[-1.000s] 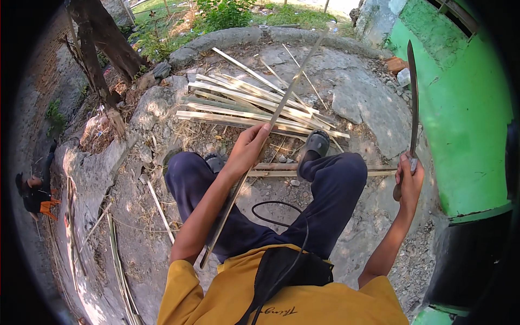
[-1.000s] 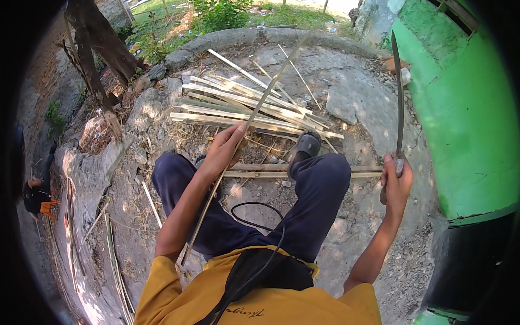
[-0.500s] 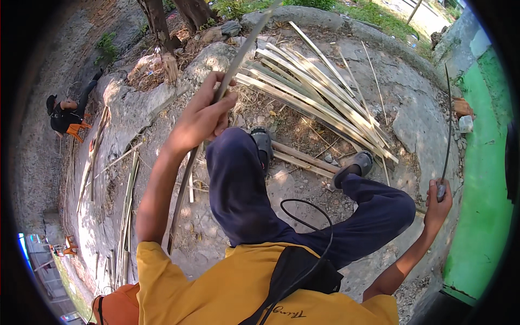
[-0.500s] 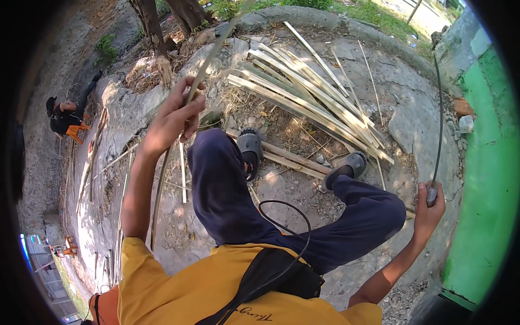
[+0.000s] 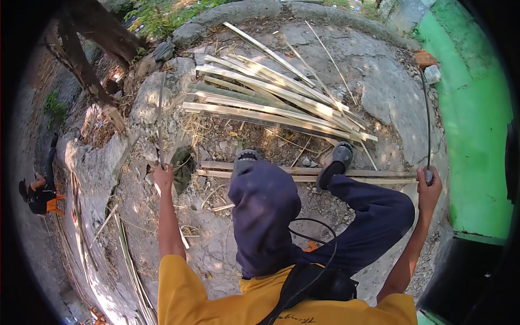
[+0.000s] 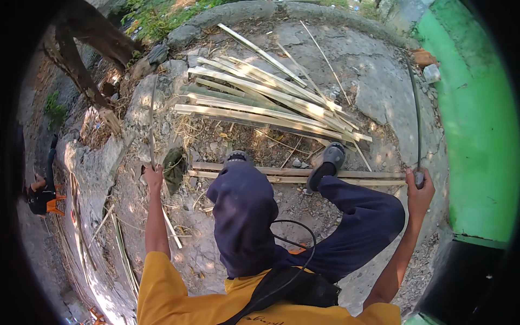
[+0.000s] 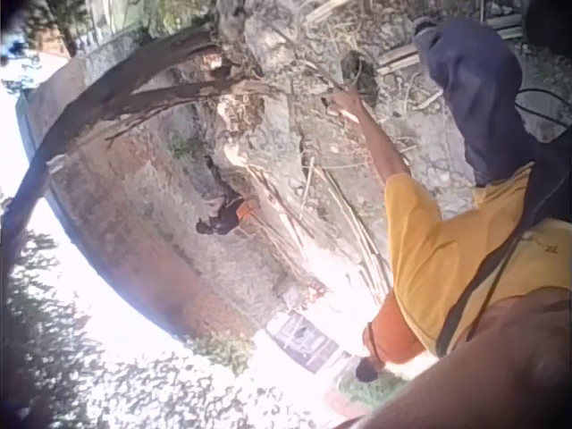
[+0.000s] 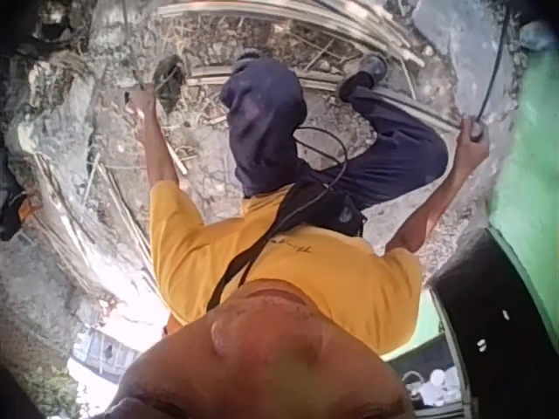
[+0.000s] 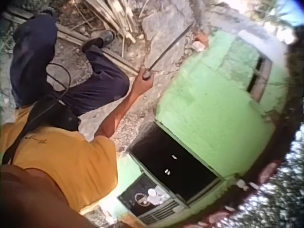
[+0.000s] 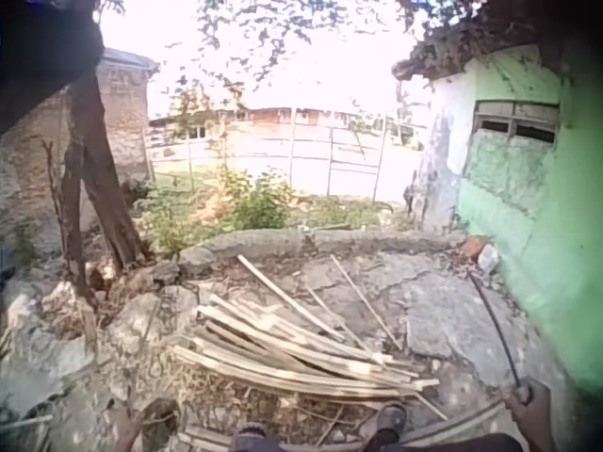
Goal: The person whittles a strip of bamboo using a machete, removing thin shavings from the edges while holding the strip against their leg protected by a cloth.
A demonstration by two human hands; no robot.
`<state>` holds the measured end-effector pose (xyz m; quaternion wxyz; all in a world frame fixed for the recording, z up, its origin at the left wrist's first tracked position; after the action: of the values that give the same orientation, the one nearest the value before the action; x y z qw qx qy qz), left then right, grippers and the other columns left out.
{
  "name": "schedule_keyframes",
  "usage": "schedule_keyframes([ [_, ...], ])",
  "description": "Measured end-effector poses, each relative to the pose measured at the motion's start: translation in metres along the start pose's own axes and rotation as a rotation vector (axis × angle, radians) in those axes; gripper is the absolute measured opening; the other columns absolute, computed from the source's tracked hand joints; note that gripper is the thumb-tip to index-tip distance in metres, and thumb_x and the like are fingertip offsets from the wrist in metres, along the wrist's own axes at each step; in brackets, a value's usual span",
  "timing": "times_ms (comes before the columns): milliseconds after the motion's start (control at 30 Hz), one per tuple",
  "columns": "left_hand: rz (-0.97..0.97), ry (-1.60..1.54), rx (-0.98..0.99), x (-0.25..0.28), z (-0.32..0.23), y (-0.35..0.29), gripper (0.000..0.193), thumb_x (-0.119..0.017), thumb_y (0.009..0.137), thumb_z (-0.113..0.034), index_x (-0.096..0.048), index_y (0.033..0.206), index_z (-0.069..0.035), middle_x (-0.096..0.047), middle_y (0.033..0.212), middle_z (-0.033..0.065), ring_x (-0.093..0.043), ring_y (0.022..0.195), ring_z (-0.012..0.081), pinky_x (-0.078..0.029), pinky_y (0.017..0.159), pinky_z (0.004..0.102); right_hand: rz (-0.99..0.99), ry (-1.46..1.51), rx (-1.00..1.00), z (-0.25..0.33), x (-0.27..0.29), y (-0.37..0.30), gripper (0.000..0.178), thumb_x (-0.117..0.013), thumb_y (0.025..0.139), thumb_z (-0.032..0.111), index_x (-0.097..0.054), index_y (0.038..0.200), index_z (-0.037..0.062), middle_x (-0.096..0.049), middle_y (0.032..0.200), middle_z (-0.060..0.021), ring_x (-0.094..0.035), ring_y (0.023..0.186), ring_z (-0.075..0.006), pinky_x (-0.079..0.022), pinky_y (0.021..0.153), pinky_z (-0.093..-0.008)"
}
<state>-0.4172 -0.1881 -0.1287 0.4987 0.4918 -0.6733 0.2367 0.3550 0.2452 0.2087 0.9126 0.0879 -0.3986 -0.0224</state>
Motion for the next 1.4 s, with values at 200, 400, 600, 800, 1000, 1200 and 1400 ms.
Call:
schedule_keyframes([
  [200, -0.104, 0.104, -0.072, -0.075, 0.048, 0.016, 0.04, -0.08, 0.087, -0.019, -0.07, 0.117, 0.005, -0.067, 0.125, 0.0256, -0.064, 0.114, 0.0438, -0.05, 0.1, 0.0524, -0.073, -0.204, -0.055, -0.031, -0.014, 0.007, 0.03, -0.079, 0.093, 0.027, -0.065, 0.092, 0.0006, -0.049, 0.065, 0.0017, -0.039, 0.06, -0.0084, -0.034, 0.054, -0.0304],
  [400, 0.195, 0.203, 0.105, -0.121, 0.066, 0.036, 0.035, -0.083, 0.084, -0.018, -0.072, 0.109, 0.004, -0.069, 0.122, 0.0266, -0.067, 0.111, 0.0438, -0.052, 0.096, 0.0524, -0.055, -0.332, -0.102, -0.032, -0.011, 0.001, 0.028, -0.08, 0.089, 0.024, -0.064, 0.091, 0.0007, -0.055, 0.066, -0.0012, -0.044, 0.059, -0.0093, -0.037, 0.055, -0.0311],
  [600, 0.24, 0.074, 0.115, -0.108, 0.062, 0.039, 0.027, -0.081, 0.083, -0.02, -0.072, 0.092, 0.004, -0.071, 0.081, 0.0253, -0.07, 0.08, 0.048, -0.054, 0.074, 0.0546, -0.019, -0.37, 0.016, -0.01, -0.024, 0.002, 0.028, -0.081, 0.086, 0.023, -0.064, 0.089, 0.0008, -0.055, 0.065, -0.0025, -0.046, 0.059, -0.0093, -0.038, 0.055, -0.0323],
  [800, 0.059, -0.056, -0.143, -0.046, 0.032, 0.053, 0.017, -0.066, 0.08, -0.007, -0.054, 0.077, 0.005, -0.056, 0.079, 0.0249, -0.057, 0.076, 0.0459, -0.043, 0.07, 0.0539, -0.051, -0.387, 0.022, 0.002, -0.024, 0.0, 0.032, -0.081, 0.085, 0.027, -0.065, 0.091, 0.0005, -0.063, 0.067, -0.0091, -0.054, 0.056, -0.0217, -0.043, 0.058, -0.0384],
  [1000, -0.085, -0.104, -0.315, 0.104, -0.063, 0.086, 0.017, -0.062, 0.081, -0.001, -0.047, 0.078, 0.005, -0.048, 0.084, 0.0155, -0.049, 0.072, 0.037, -0.04, 0.068, 0.049, -0.16, -0.28, 0.108, 0.011, -0.017, -0.008, 0.032, -0.079, 0.088, 0.026, -0.066, 0.099, -0.0003, -0.063, 0.071, -0.009, -0.056, 0.059, -0.0212, -0.044, 0.058, -0.0384],
  [1200, -0.056, -0.298, -0.505, 0.253, -0.29, 0.099, 0.018, -0.066, 0.088, -0.005, -0.07, 0.103, 0.004, -0.054, 0.077, 0.0057, -0.049, 0.067, 0.0137, -0.044, 0.065, 0.0317, -0.004, 0.19, -0.011, 0.013, 0.014, -0.036, 0.02, -0.077, 0.092, 0.015, -0.063, 0.095, 0.0012, -0.052, 0.07, 0.0033, -0.046, 0.061, -0.0055, -0.04, 0.053, -0.0284],
  [1400, 0.118, -0.597, -0.821, 0.322, -0.499, 0.029, 0.014, -0.07, 0.09, -0.012, -0.066, 0.089, 0.001, -0.047, 0.065, -0.0023, -0.044, 0.063, 0.0077, -0.04, 0.057, 0.0308, 0.092, 0.473, 0.066, 0.042, 0.032, -0.061, 0.027, -0.084, 0.089, 0.016, -0.062, 0.098, 0.0042, -0.063, 0.078, 0.0005, -0.054, 0.06, -0.0053, -0.045, 0.052, -0.0245],
])
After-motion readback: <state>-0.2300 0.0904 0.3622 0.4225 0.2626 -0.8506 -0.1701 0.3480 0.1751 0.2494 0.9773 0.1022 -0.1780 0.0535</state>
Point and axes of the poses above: each hand's wrist, its own y-axis towards the middle knuckle, its own x-axis out of the back of the hand, z = x × y, the point moved 4 cm from there along y, towards the middle knuckle
